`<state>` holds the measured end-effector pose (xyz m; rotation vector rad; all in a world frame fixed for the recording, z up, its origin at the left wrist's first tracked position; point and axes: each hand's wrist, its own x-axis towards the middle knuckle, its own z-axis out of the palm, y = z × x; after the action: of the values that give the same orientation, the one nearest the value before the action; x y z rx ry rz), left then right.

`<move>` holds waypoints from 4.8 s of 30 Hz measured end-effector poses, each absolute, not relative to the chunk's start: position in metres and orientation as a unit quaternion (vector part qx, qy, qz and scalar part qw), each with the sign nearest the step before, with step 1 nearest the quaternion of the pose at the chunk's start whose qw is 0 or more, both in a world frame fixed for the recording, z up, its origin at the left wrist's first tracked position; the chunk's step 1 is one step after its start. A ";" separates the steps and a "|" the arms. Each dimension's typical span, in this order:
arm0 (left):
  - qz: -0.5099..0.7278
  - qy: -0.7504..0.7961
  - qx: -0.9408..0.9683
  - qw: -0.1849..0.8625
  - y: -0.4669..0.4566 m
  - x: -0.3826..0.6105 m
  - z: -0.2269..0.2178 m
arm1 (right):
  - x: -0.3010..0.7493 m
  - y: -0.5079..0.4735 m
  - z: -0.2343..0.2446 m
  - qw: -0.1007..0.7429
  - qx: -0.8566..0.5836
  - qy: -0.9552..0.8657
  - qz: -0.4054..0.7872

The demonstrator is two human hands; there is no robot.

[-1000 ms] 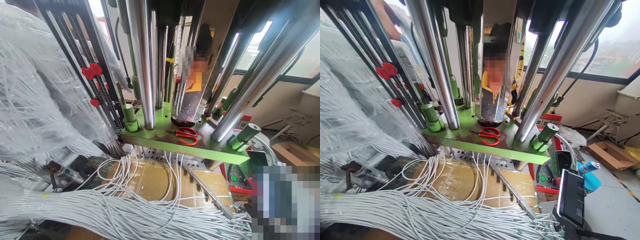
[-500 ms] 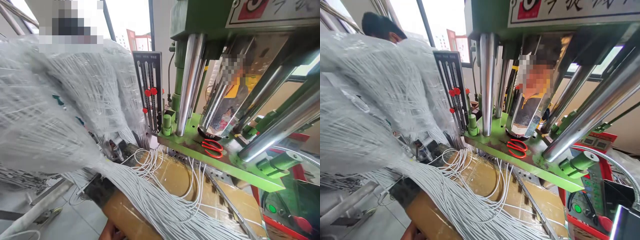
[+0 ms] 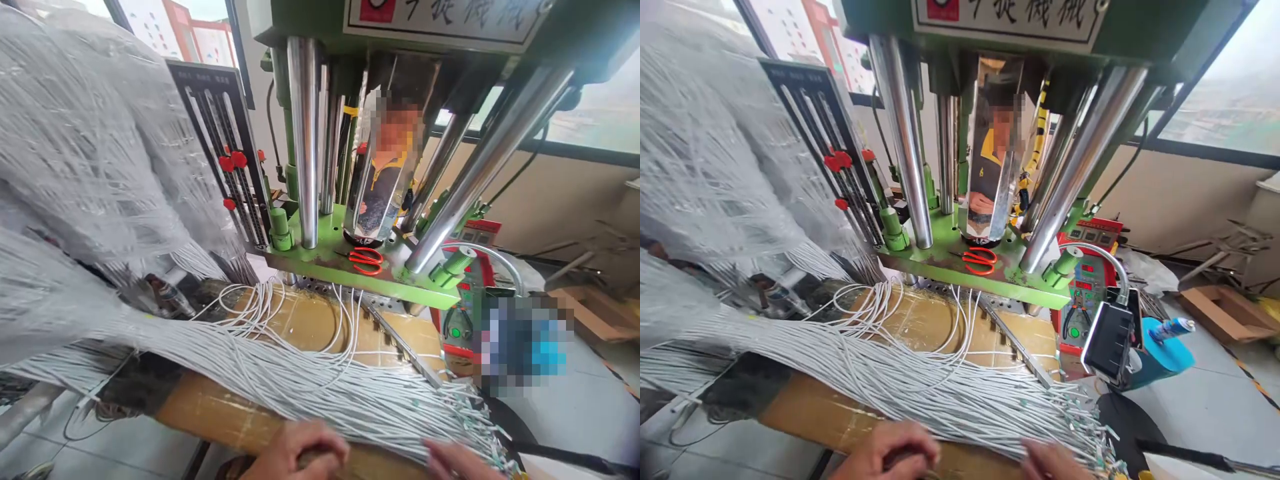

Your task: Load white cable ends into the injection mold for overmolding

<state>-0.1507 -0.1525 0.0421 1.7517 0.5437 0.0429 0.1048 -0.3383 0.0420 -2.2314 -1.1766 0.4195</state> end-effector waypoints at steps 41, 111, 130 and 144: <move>-0.027 0.150 0.906 0.395 -0.081 -0.133 0.110 | 0.114 -0.240 0.091 0.024 -0.644 -0.756 -0.113; 0.084 0.044 0.845 0.526 -0.133 -0.071 0.011 | 0.054 -0.271 -0.004 0.438 -0.759 -0.383 0.292; 0.114 0.335 0.580 0.734 -0.120 -0.065 0.036 | 0.057 -0.266 0.026 0.479 -0.709 -0.296 0.424; 0.090 0.080 0.874 0.471 -0.111 -0.064 0.016 | 0.060 -0.265 0.026 0.481 -0.715 -0.277 0.426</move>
<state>-0.0637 -0.1109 0.0160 2.1414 0.1956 0.2197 0.0601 -0.2647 0.0259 -1.7430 -0.6767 1.0382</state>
